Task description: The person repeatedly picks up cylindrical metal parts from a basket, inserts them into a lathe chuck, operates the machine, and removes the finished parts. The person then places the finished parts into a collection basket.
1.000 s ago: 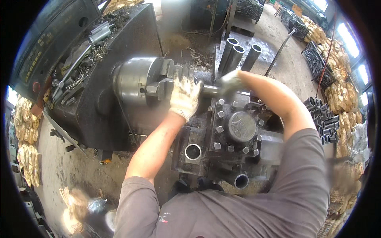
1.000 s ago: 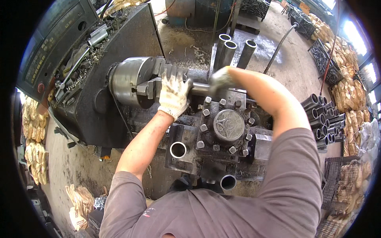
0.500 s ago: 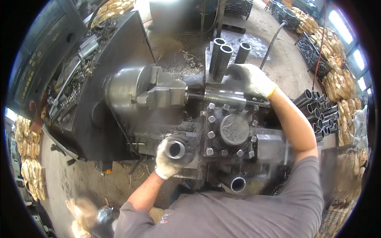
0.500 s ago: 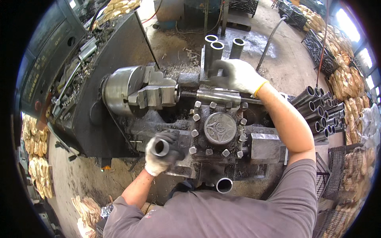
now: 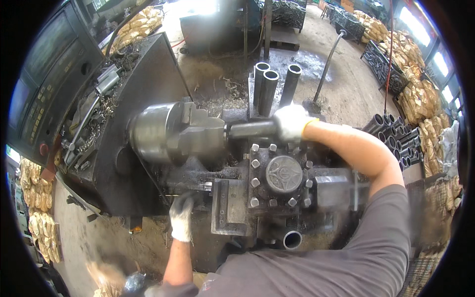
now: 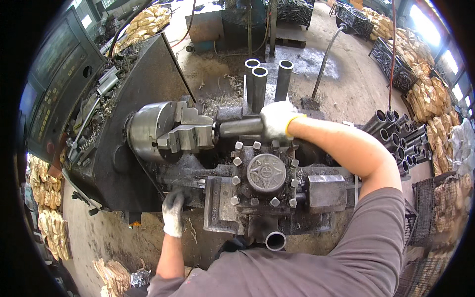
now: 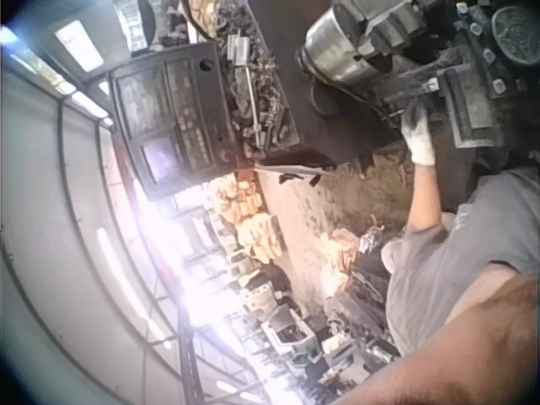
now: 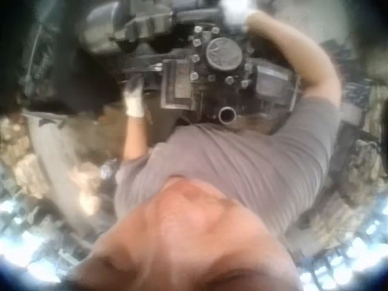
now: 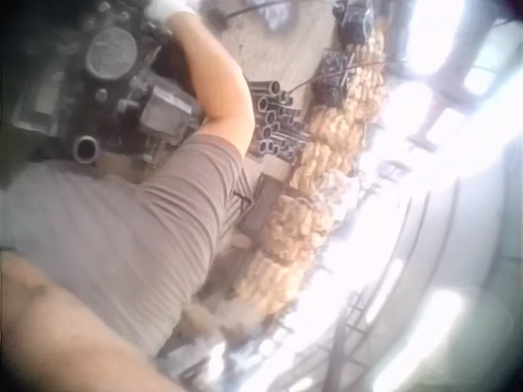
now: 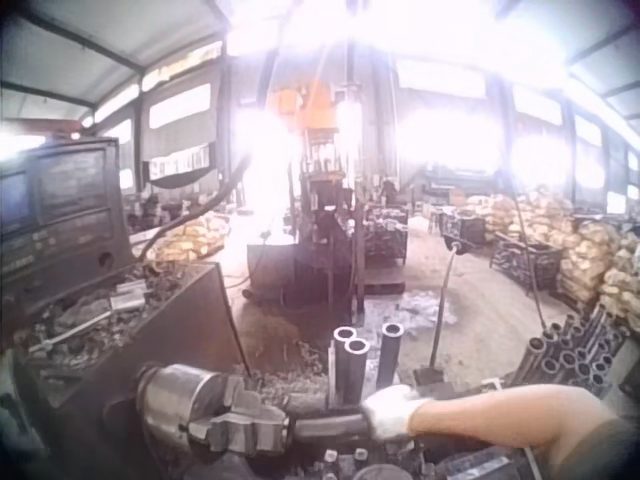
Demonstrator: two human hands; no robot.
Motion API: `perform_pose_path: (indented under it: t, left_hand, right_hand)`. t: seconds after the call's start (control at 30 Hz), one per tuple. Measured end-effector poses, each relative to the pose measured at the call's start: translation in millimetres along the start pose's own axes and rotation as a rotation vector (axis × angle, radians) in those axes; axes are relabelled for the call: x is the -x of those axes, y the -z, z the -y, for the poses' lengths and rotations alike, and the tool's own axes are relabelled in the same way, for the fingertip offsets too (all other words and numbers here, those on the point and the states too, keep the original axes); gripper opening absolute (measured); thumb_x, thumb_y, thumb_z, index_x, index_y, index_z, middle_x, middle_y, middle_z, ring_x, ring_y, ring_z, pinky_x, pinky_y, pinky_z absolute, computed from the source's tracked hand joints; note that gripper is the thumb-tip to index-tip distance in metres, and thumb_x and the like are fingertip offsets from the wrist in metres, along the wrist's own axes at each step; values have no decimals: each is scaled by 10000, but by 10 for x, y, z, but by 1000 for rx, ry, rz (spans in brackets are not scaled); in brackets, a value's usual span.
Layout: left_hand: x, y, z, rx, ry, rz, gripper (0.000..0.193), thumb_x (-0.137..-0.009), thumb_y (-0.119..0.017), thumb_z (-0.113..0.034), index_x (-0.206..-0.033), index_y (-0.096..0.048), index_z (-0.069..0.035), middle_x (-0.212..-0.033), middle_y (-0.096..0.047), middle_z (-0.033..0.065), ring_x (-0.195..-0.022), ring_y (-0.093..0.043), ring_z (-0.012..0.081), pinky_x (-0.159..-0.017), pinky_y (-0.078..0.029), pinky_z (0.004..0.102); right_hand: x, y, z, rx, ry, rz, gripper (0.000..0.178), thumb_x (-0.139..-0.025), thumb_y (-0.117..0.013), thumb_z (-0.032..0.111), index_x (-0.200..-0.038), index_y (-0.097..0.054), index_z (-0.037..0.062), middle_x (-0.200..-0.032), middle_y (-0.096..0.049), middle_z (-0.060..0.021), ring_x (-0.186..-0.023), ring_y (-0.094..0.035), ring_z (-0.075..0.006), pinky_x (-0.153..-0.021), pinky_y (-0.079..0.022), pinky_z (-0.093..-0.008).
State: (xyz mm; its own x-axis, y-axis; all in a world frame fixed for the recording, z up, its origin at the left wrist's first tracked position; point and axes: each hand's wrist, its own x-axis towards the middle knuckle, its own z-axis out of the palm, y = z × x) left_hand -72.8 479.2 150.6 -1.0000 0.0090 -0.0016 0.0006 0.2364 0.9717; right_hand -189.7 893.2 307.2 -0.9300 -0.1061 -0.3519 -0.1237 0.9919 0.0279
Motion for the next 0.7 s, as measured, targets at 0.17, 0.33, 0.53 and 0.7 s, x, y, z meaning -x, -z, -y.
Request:
perform_pose_path:
  t: [0.17, 0.33, 0.53, 0.7]
  left_hand:
    - [539, 1002, 1320, 482, 406, -548, 332, -1002, -714, -362, -1181, -670, -86, -988, -688, 79, -853, -661, 249, -838, -560, 435]
    - [567, 1608, 1522, 625, 361, -1051, 420, -1023, -638, -561, -874, -602, -170, -712, -530, -27, -604, -486, 153, -580, -421, 327]
    - [525, 2204, 1568, 839, 437, -864, 490, -1055, -515, -612, -759, -480, -223, -604, -406, -46, -514, -335, 150, -544, -328, 345]
    - [596, 2463, 1537, 937, 580, -701, 471, -1067, -481, -577, -751, -478, -228, -587, -391, -34, -491, -304, 165, -547, -304, 363]
  right_hand:
    - [-420, -526, -190, -169, 257, -40, 548, -750, -851, 448, -1015, -760, -22, -930, -767, -225, -837, -747, -340, -769, -574, -457]
    - [-629, -505, -43, -167, 268, 116, 620, -821, -790, 546, -1116, -766, 1, -991, -778, -230, -915, -758, -360, -831, -579, -472]
    - [-657, -315, 190, -102, 121, 169, 602, -772, -794, 607, -933, -822, 27, -947, -790, -206, -886, -764, -339, -812, -592, -453]
    - [-1129, -69, 785, -526, 413, 145, 752, -808, -836, 219, -1456, -522, 3, -1042, -760, -159, -926, -734, -281, -829, -600, -444]
